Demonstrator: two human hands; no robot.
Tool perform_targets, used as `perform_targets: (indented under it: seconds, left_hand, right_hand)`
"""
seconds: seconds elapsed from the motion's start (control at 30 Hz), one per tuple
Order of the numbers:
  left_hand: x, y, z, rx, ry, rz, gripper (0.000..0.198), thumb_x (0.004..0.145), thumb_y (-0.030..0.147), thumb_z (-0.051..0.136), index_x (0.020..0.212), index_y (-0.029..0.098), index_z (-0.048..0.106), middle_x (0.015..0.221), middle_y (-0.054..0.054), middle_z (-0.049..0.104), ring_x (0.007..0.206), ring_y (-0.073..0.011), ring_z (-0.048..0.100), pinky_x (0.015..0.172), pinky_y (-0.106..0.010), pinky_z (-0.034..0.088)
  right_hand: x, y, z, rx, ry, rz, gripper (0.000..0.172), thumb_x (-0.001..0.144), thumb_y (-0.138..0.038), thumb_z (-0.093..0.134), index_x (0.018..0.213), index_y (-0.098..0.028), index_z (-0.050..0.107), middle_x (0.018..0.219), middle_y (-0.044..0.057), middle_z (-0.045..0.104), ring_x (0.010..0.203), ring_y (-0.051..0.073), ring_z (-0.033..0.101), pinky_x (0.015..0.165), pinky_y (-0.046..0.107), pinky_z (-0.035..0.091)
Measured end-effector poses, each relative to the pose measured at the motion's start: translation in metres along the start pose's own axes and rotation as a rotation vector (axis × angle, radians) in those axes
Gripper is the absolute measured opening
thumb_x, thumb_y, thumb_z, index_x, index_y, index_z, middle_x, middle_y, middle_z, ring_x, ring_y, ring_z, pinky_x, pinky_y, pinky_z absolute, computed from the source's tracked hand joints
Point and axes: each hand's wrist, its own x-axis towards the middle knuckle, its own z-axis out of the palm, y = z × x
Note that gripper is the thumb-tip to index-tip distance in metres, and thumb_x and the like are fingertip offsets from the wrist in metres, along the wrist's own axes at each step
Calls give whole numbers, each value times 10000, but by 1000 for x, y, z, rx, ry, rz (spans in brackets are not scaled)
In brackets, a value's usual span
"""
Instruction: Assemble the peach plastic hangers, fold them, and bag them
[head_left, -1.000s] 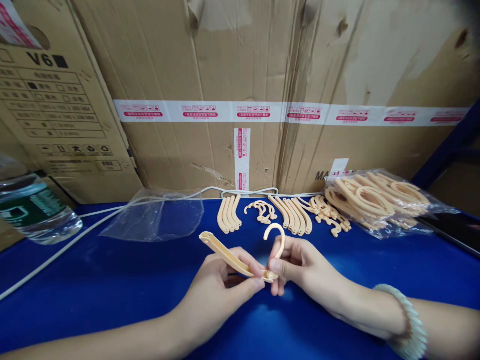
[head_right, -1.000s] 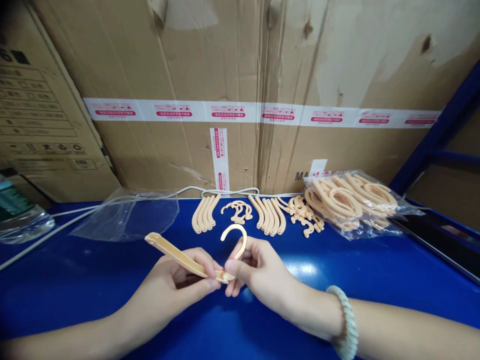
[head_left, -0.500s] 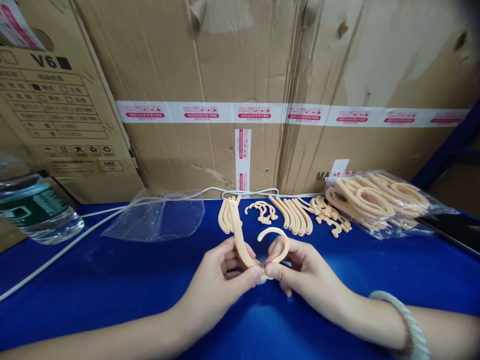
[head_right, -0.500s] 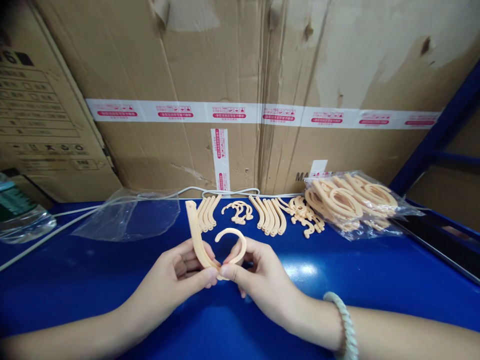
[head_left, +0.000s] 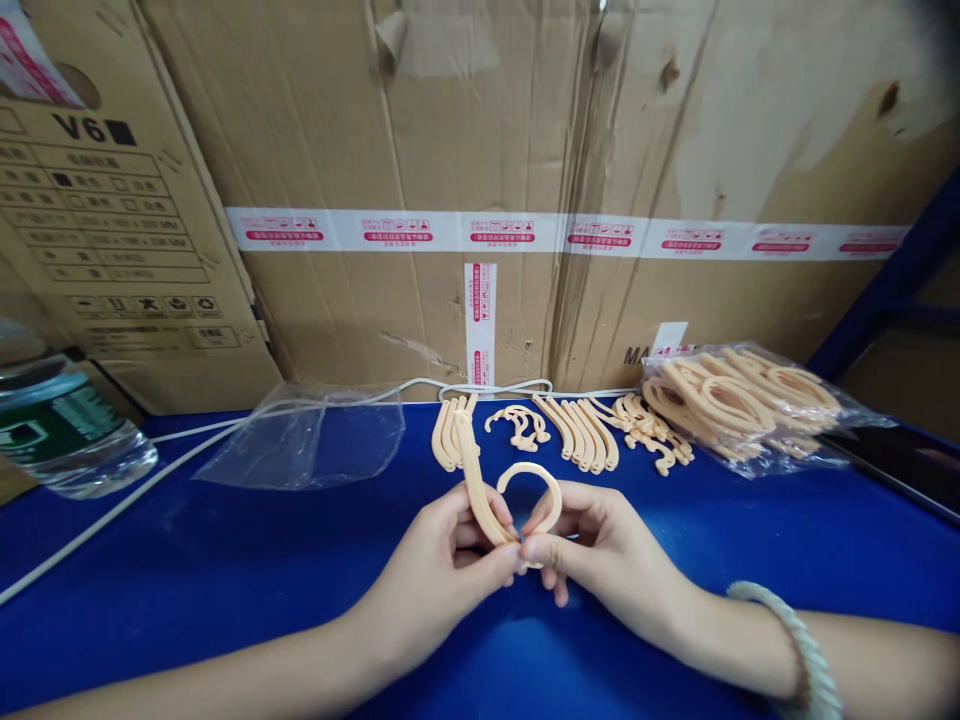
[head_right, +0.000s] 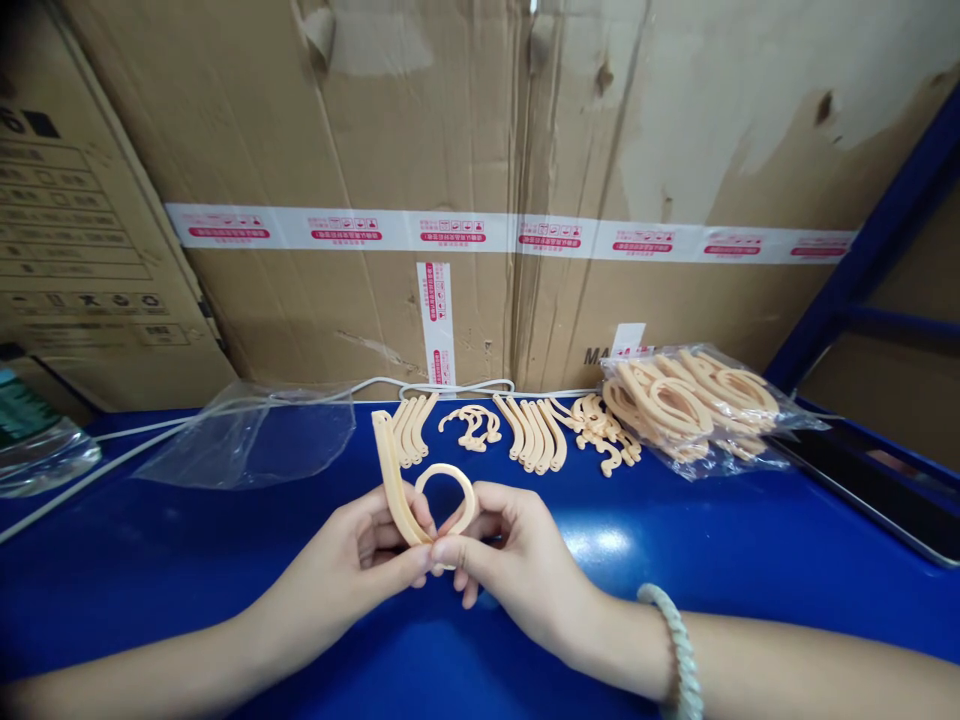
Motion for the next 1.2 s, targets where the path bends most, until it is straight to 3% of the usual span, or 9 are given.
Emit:
perform_targets:
  seconds: [0.17, 0.27, 0.37, 0.47, 0.53, 0.63, 0.93, 1.07, 1.2]
  left_hand:
    - [-1, 1, -2, -20, -10, -19, 267, 728, 207, 747, 812, 180, 494, 766, 11, 668, 744, -145, 664, 723, -264, 513]
    - [0, -1, -4, -55, 63, -10, 303, 700, 234, 767, 765, 185, 476, 730, 28, 649, 695, -137, 655, 701, -256, 506]
    - [2, -2, -6, -44, 107, -31, 285, 724, 296, 762, 795, 183, 511, 725, 22, 647, 685, -140, 648, 685, -253, 497]
    - [3, 0, -8, 43, 113, -43, 255, 749, 336, 748, 782, 174, 554, 711, 9, 640, 679, -133, 619, 638, -229, 468]
    - [3, 1, -8, 67, 111, -39, 238, 759, 343, 737, 769, 170, 574, 703, 2, 638, 669, -130, 602, 622, -224, 458]
    - [5, 2, -8, 42, 108, -26, 211, 745, 323, 740, 798, 164, 611, 708, -2, 644, 655, -126, 596, 641, -233, 469]
    - [3, 3, -9, 11, 128, -91, 233, 703, 328, 775, 859, 171, 702, 770, -33, 716, 730, -166, 653, 722, -271, 503]
    - [0, 8, -6, -6, 173, -123, 248, 700, 324, 773, 884, 164, 731, 792, -49, 732, 776, -186, 674, 782, -293, 520]
    - [0, 8, -7, -86, 180, -161, 309, 687, 358, 798, 917, 162, 732, 818, -55, 743, 809, -186, 689, 810, -286, 531]
  right_hand:
    - [0, -2, 0, -22, -1, -39, 358, 696, -368, 811, 882, -169, 579, 630, -27, 611, 486, 94, 577, 452, 202, 530]
    - [7, -13, -11, -115, 109, -139, 397, 802, -459, 696, 1055, -201, 531, 656, -47, 559, 461, 95, 536, 392, 199, 469]
    - [19, -33, -34, -506, 156, -265, 230, 913, -400, 545, 934, -175, 584, 688, -2, 569, 534, 105, 522, 439, 207, 423]
    - [30, -52, -61, -1171, 24, -428, 83, 858, -222, 595, 884, -167, 650, 855, 67, 647, 790, 193, 586, 696, 328, 492]
    - [34, -56, -73, -1465, -44, -470, 138, 820, -168, 621, 948, -166, 673, 955, 99, 643, 926, 251, 572, 809, 398, 478]
    - [37, -50, -81, -1644, -104, -439, 195, 838, -141, 597, 1013, -165, 679, 972, 110, 621, 939, 257, 570, 807, 390, 483]
    - [44, -34, -85, -1500, -57, -477, 164, 895, -111, 524, 892, -155, 682, 906, 97, 619, 891, 226, 571, 802, 366, 477]
    - [44, -41, -81, -1184, 67, -524, 133, 913, -194, 531, 895, -176, 661, 894, 75, 625, 835, 200, 588, 758, 343, 479]
    - [37, -52, -67, -705, 290, -471, 207, 930, -392, 538, 944, -190, 581, 714, 6, 606, 568, 133, 536, 514, 261, 414]
